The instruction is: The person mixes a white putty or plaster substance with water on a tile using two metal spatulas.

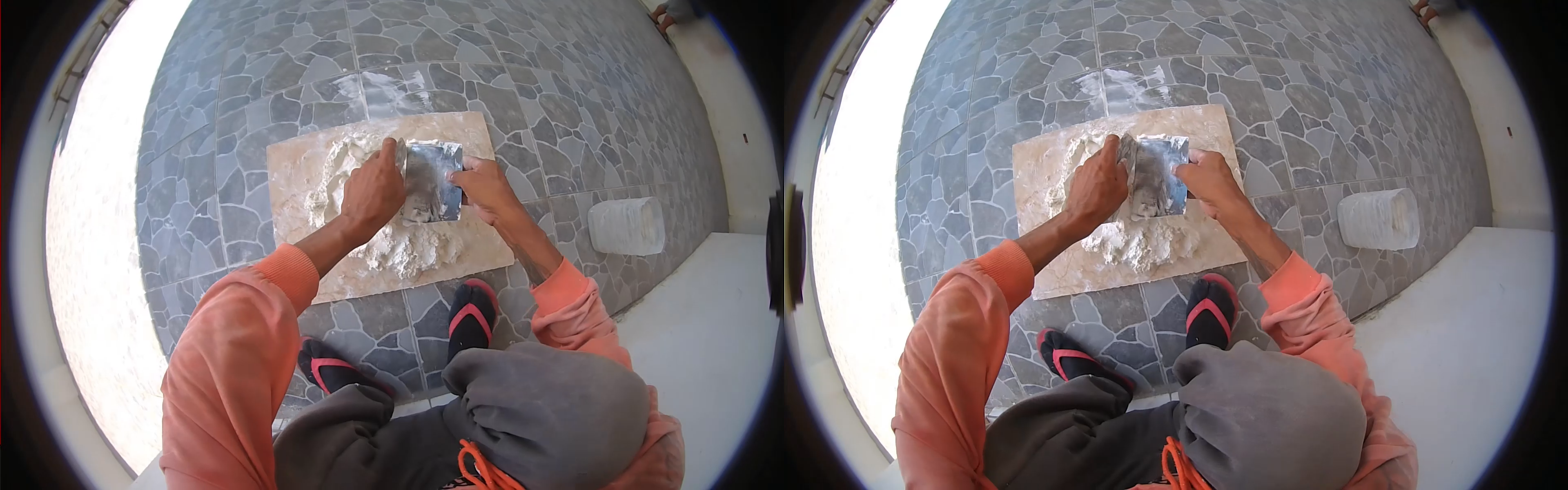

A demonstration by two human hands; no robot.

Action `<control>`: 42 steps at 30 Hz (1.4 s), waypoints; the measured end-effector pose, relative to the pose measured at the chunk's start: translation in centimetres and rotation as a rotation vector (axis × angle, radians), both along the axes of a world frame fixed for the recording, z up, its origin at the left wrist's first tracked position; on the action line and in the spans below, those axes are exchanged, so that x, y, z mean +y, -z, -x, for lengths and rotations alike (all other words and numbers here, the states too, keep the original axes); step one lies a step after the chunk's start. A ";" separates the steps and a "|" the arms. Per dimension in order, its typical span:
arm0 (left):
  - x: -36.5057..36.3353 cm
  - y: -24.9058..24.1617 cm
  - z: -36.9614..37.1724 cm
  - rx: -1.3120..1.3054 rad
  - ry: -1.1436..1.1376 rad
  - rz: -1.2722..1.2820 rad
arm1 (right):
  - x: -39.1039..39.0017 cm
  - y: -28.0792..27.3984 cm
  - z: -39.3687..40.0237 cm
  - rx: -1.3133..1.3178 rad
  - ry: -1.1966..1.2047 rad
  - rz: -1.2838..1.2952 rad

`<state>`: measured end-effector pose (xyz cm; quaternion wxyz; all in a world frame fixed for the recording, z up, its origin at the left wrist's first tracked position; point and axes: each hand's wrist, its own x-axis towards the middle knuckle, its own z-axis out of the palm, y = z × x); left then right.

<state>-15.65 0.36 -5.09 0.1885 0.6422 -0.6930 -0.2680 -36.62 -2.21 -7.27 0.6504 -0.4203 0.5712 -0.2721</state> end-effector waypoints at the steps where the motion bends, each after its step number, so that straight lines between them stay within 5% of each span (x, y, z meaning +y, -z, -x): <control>1: 0.1 0.1 -0.5 -0.010 -0.016 -0.044 | 0.3 -0.3 1.2 -0.029 0.019 -0.013; 5: -0.1 0.6 -3.0 0.018 -0.011 0.068 | 2.7 -0.5 8.1 0.071 0.133 -0.084; 9: 0.0 0.1 -5.0 0.074 -0.039 0.121 | 7.3 5.7 15.0 0.128 0.346 -0.198; 16: 1.6 -1.3 -5.3 0.099 0.010 0.204 | 11.5 8.5 10.7 0.407 0.306 -0.210; 18: 2.6 -2.2 -4.6 0.130 0.056 0.135 | 12.2 8.9 8.4 0.323 0.165 -0.232; 22: 4.7 -3.4 -2.7 0.108 0.166 0.062 | 13.7 10.5 4.6 -0.019 0.317 -0.218; 30: 7.8 -1.8 0.8 0.205 0.295 0.097 | 12.5 4.2 0.7 -0.072 0.455 -0.143; 42: 3.6 -0.5 -0.2 0.033 0.161 0.065 | 7.7 -1.5 -1.4 -0.131 0.276 -0.031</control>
